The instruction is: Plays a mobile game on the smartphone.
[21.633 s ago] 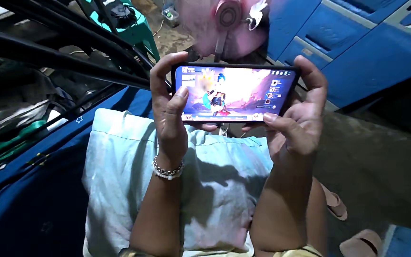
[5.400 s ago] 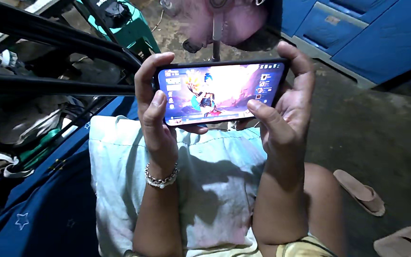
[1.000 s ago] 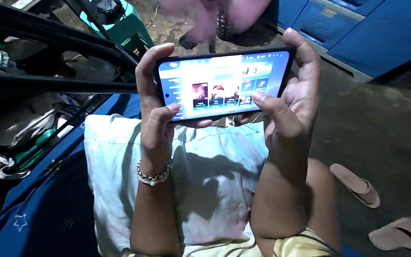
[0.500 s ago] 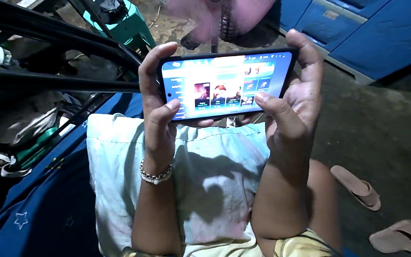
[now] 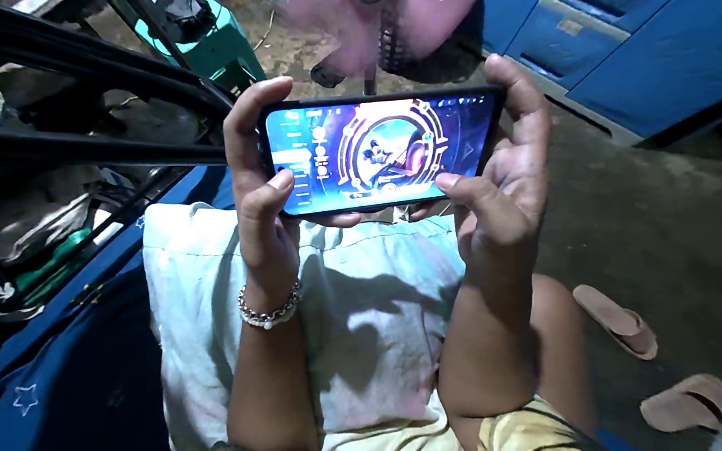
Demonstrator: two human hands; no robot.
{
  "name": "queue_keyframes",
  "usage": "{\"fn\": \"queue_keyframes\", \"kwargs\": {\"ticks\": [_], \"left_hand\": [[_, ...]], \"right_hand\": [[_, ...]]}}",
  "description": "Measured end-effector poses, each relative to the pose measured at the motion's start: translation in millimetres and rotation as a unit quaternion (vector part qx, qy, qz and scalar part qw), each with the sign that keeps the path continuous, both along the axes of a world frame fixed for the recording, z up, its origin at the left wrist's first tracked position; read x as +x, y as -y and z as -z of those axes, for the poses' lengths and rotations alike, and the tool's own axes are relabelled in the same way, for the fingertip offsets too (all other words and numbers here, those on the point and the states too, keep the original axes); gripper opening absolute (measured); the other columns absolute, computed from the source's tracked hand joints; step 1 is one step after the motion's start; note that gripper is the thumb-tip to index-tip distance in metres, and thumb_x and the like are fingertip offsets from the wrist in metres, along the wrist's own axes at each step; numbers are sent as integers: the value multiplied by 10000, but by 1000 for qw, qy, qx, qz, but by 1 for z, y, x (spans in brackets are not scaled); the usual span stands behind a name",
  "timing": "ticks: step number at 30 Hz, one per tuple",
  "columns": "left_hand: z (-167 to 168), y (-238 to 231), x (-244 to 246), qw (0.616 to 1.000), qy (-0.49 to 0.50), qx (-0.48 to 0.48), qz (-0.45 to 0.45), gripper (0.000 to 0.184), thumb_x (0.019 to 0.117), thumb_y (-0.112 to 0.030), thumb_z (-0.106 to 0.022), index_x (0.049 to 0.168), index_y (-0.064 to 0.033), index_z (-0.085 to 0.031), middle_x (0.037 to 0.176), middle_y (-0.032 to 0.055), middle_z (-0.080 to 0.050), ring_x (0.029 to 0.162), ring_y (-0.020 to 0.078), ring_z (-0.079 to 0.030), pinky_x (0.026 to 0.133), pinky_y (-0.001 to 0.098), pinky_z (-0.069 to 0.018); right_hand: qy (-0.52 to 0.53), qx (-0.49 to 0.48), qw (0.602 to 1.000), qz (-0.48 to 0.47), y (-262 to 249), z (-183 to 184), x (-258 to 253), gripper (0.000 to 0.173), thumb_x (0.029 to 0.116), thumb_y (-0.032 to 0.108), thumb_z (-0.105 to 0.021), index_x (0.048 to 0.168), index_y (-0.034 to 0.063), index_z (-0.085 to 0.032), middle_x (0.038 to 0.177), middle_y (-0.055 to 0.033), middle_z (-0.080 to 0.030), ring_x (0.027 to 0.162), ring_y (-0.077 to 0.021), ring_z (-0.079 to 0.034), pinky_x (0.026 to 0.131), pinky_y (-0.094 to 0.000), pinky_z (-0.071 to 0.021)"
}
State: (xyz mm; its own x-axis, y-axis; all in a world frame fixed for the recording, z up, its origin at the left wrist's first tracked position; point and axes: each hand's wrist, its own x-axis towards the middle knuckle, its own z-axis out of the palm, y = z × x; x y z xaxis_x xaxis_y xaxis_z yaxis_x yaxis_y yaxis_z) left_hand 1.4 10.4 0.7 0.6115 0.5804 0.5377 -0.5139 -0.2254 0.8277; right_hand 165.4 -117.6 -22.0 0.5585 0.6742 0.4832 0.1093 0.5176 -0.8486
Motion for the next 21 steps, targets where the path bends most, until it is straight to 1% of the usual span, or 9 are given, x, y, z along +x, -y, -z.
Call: {"fn": "queue_keyframes", "kwargs": {"ticks": [3, 6, 8, 10, 11, 14, 16, 19, 21], "left_hand": [[0, -1, 1, 1000, 10, 3, -2, 505, 964, -179, -476, 1458, -162, -373, 1341, 29, -521, 1045, 135, -669, 627, 289, -639], [1, -1, 2, 1000, 15, 20, -8, 506, 963, -177, -479, 1458, -156, -376, 1361, 9, -503, 1124, 127, -625, 777, 284, -621], [0, -1, 2, 1000, 15, 19, -6, 492, 973, -180, -475, 1454, -154, -375, 1346, 13, -513, 1096, 128, -639, 742, 279, -628], [0, 0, 2, 1000, 17, 7, -1, 506, 970, -170, -483, 1461, -151, -364, 1336, 38, -522, 1044, 148, -670, 633, 288, -641], [0, 0, 3, 1000, 16, 2, 0, 520, 959, -155, -489, 1463, -154, -359, 1335, 43, -524, 1033, 155, -676, 609, 297, -642], [0, 1, 2, 1000, 9, 0, -1, 562, 930, -100, -495, 1469, -163, -350, 1330, 35, -521, 1056, 151, -665, 666, 307, -646], [0, 1, 2, 1000, 6, -4, -11, 587, 907, -74, -499, 1466, -171, -348, 1318, 41, -530, 1042, 158, -676, 629, 314, -649], [0, 2, 1, 1000, 3, -3, -15, 622, 891, -50, -530, 1469, -173, -334, 1330, 39, -517, 1070, 163, -667, 636, 327, -654], [0, 1, 1, 1000, 4, -5, -14, 653, 875, -27, -533, 1476, -174, -322, 1334, 45, -511, 1049, 164, -676, 587, 323, -649]], "right_hand": [[-5, 7, 1000, -11, 1, 0, 1, 824, 781, -73, -504, 1549, 102, -260, 1391, -80, -488, 924, -150, -696, 505, -299, -620], [-9, 10, 1000, -27, 2, 1, 2, 861, 766, -66, -535, 1553, 115, -240, 1386, -79, -495, 952, -163, -699, 516, -317, -629], [-4, 9, 999, -37, 3, 2, 3, 874, 778, -51, -568, 1562, 117, -220, 1387, -79, -492, 971, -167, -696, 538, -322, -637], [-2, 13, 999, -46, 3, 2, 4, 891, 773, -56, -576, 1566, 110, -204, 1381, -86, -489, 969, -170, -695, 555, -324, -642], [-4, 16, 999, -52, 3, 2, 5, 901, 765, -59, -577, 1566, 110, -200, 1383, -87, -491, 961, -171, -699, 553, -324, -642], [-11, 23, 997, -80, 4, 2, 8, 941, 735, -61, -581, 1572, 112, -188, 1403, -86, -479, 995, -179, -692, 578, -338, -647], [-11, 27, 994, -101, 5, 1, 11, 975, 712, -72, -580, 1579, 107, -172, 1425, -93, -454, 1040, -190, -680, 608, -350, -651], [-9, 32, 991, -127, 6, 0, 14, 1030, 679, -113, -566, 1591, 96, -138, 1452, -117, -415, 1092, -222, -666, 640, -383, -660], [-8, 34, 990, -140, 7, -1, 15, 1040, 685, -130, -572, 1596, 92, -121, 1468, -124, -399, 1119, -231, -656, 660, -388, -661]]}}
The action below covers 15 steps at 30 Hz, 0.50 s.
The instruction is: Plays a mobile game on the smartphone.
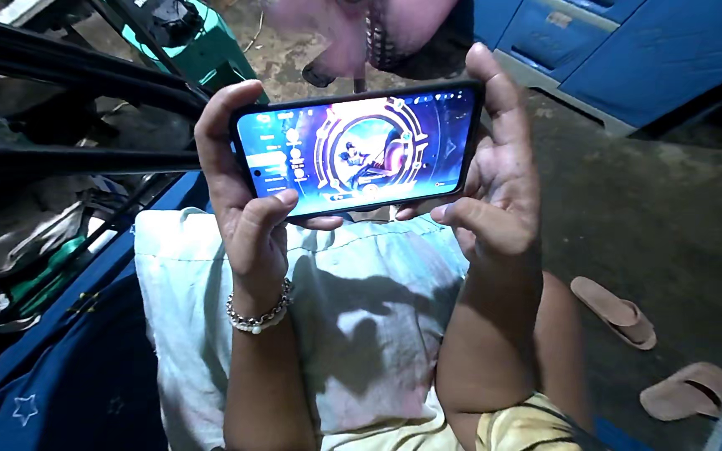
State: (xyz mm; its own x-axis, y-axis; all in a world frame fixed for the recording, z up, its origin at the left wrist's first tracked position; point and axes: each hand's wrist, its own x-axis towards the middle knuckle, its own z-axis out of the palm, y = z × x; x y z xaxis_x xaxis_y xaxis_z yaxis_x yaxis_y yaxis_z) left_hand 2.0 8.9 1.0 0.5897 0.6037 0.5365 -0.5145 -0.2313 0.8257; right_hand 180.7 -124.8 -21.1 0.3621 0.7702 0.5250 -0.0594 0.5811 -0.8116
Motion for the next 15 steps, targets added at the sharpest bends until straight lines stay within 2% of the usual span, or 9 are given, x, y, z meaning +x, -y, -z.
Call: {"fn": "queue_keyframes", "kwargs": {"ticks": [2, 5, 9, 15], "left_hand": [[0, 0, 0, 1000, 1, 3, -2, 651, 877, -29, -524, 1479, -168, -317, 1333, 46, -509, 1042, 161, -678, 576, 315, -646], [0, 0, 0, 1000, -4, 11, -13, 597, 903, -77, -516, 1467, -170, -343, 1339, 35, -511, 1056, 154, -663, 626, 306, -644], [1, 1, -1, 1000, -9, 10, -24, 580, 932, -84, -509, 1474, -200, -338, 1328, 38, -524, 989, 143, -694, 513, 292, -629], [2, 1, -1, 999, -11, 12, -29, 553, 953, -87, -487, 1476, -196, -346, 1327, 42, -523, 976, 143, -697, 498, 290, -625]], "right_hand": [[3, -4, 1000, -1, 1, -1, 0, 1028, 693, -131, -557, 1597, 94, -121, 1467, -119, -409, 1110, -224, -663, 657, -386, -661], [11, -9, 1000, 1, 0, 0, 2, 1003, 715, -103, -559, 1599, 95, -128, 1459, -107, -427, 1091, -216, -669, 650, -378, -663], [0, -1, 1000, 6, -3, 1, 0, 962, 737, -78, -577, 1586, 101, -161, 1439, -95, -449, 1087, -221, -672, 650, -378, -664], [-4, -5, 1000, 6, -2, 1, -3, 963, 736, -83, -564, 1585, 118, -158, 1441, -106, -446, 1053, -226, -683, 631, -380, -658]]}}
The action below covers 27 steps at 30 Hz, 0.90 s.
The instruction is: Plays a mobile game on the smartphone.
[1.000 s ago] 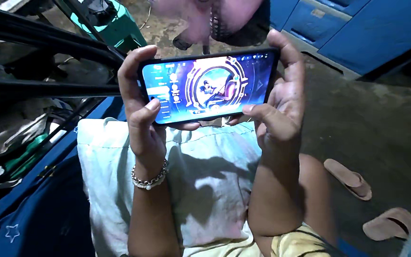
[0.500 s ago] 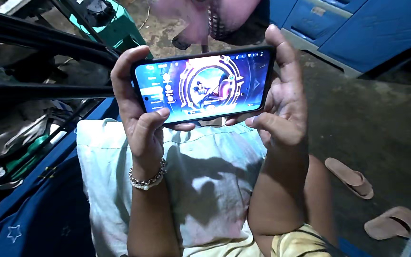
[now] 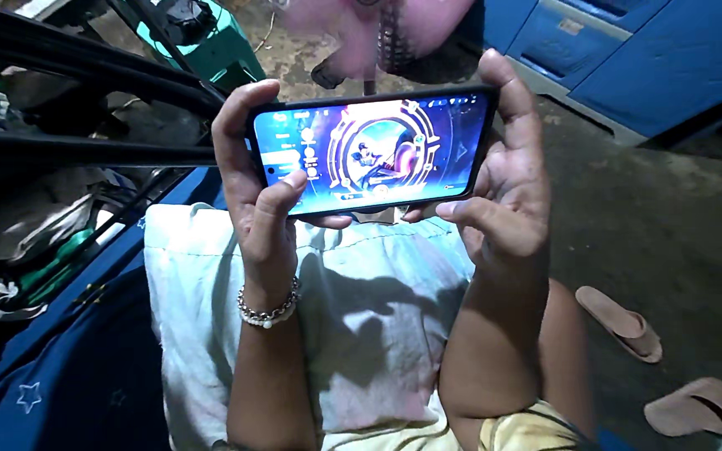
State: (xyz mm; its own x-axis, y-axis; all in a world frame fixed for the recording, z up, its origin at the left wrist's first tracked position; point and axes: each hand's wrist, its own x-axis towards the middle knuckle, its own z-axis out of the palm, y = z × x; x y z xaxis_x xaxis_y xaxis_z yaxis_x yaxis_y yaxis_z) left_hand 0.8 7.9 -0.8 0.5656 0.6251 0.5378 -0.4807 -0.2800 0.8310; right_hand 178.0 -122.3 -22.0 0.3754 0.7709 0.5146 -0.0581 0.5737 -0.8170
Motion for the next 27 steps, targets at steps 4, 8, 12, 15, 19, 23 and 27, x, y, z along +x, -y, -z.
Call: {"fn": "queue_keyframes", "kwargs": {"ticks": [4, 8, 12, 15, 19, 23, 27], "left_hand": [[0, 0, 0, 1000, 1, 3, -2, 511, 988, -116, -465, 1480, -198, -353, 1335, 31, -524, 977, 133, -696, 504, 278, -623], [-1, 0, 1, 1000, -2, 15, -16, 456, 1016, -139, -448, 1464, -199, -381, 1331, 19, -533, 993, 116, -686, 543, 256, -625], [0, 0, 1, 1000, 5, 21, -17, 421, 1038, -147, -413, 1457, -186, -396, 1331, 16, -538, 993, 108, -686, 561, 241, -626], [1, -1, 1, 1000, 10, 19, -7, 434, 1032, -153, -399, 1466, -172, -393, 1344, 19, -527, 1017, 116, -674, 600, 247, -627], [-1, -2, 2, 999, 14, 31, -2, 442, 1014, -185, -382, 1455, -157, -397, 1356, 16, -518, 1040, 114, -659, 644, 245, -620], [-1, -3, 1, 999, 25, 18, 23, 471, 983, -171, -410, 1453, -153, -397, 1356, 30, -520, 1045, 131, -661, 637, 264, -624], [-1, -4, -1, 997, 20, -18, 77, 629, 880, -75, -520, 1477, -160, -339, 1361, 62, -498, 1066, 173, -662, 597, 318, -640]], "right_hand": [[-3, -1, 1000, 3, 0, 0, -1, 964, 737, -83, -572, 1585, 124, -163, 1439, -107, -445, 1057, -228, -682, 630, -383, -659], [6, 3, 1000, 9, -1, 1, -1, 966, 733, -72, -582, 1585, 110, -164, 1433, -101, -446, 1064, -217, -674, 638, -375, -658], [15, 7, 1000, 14, -3, 2, 0, 952, 734, -72, -593, 1572, 88, -173, 1434, -94, -450, 1058, -210, -680, 638, -368, -663], [19, 9, 1000, 16, -3, 3, 0, 953, 730, -76, -590, 1572, 87, -172, 1438, -100, -447, 1037, -208, -686, 624, -363, -660], [10, 9, 1000, 9, -2, 3, 0, 952, 739, -70, -599, 1573, 96, -169, 1433, -89, -446, 1056, -202, -681, 645, -357, -663], [2, 4, 1000, 9, 0, 2, 0, 960, 735, -60, -596, 1577, 119, -170, 1425, -95, -447, 1032, -206, -686, 638, -362, -659], [-1, -2, 1000, 28, 2, 3, 2, 953, 736, -65, -593, 1580, 104, -182, 1425, -89, -454, 1023, -188, -686, 608, -342, -653]]}}
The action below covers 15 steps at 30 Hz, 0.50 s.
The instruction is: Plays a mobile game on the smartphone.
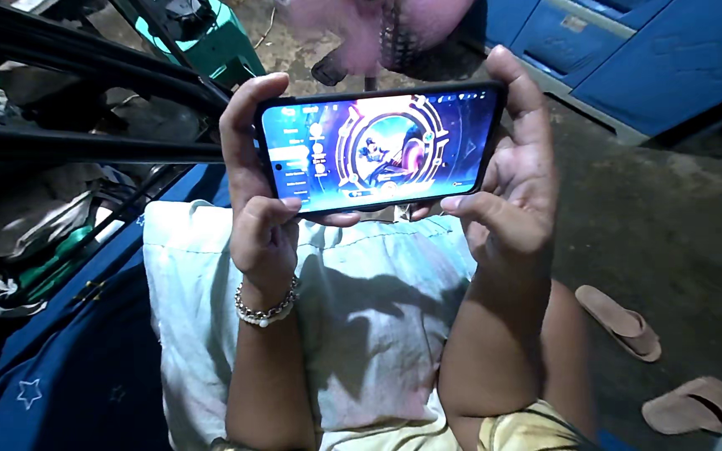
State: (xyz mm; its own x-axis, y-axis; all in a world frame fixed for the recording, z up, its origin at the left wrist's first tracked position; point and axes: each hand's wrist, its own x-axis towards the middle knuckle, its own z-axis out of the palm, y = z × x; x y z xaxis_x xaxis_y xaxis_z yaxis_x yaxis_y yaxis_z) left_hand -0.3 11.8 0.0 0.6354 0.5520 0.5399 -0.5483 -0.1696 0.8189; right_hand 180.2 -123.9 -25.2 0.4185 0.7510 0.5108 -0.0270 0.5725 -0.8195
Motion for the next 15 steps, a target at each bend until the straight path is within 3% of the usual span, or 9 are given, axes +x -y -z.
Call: {"fn": "queue_keyframes", "kwargs": {"ticks": [6, 15], "left_hand": [[-2, 4, 1, 999, -14, -26, 43, 722, 855, -73, -555, 1520, -164, -290, 1374, 83, -482, 1131, 216, -640, 621, 376, -649], [-2, 4, 2, 1000, -9, -13, 24, 689, 868, -73, -567, 1500, -178, -314, 1371, 62, -489, 1128, 193, -644, 637, 357, -652]], "right_hand": [[1, -20, 999, 32, 5, 2, 5, 956, 734, -63, -548, 1600, 79, -168, 1449, -95, -456, 1020, -190, -685, 585, -348, -645], [-7, -12, 1000, 27, 5, -1, 2, 954, 736, -57, -574, 1591, 85, -177, 1430, -95, -460, 1042, -192, -679, 594, -352, -649]]}}
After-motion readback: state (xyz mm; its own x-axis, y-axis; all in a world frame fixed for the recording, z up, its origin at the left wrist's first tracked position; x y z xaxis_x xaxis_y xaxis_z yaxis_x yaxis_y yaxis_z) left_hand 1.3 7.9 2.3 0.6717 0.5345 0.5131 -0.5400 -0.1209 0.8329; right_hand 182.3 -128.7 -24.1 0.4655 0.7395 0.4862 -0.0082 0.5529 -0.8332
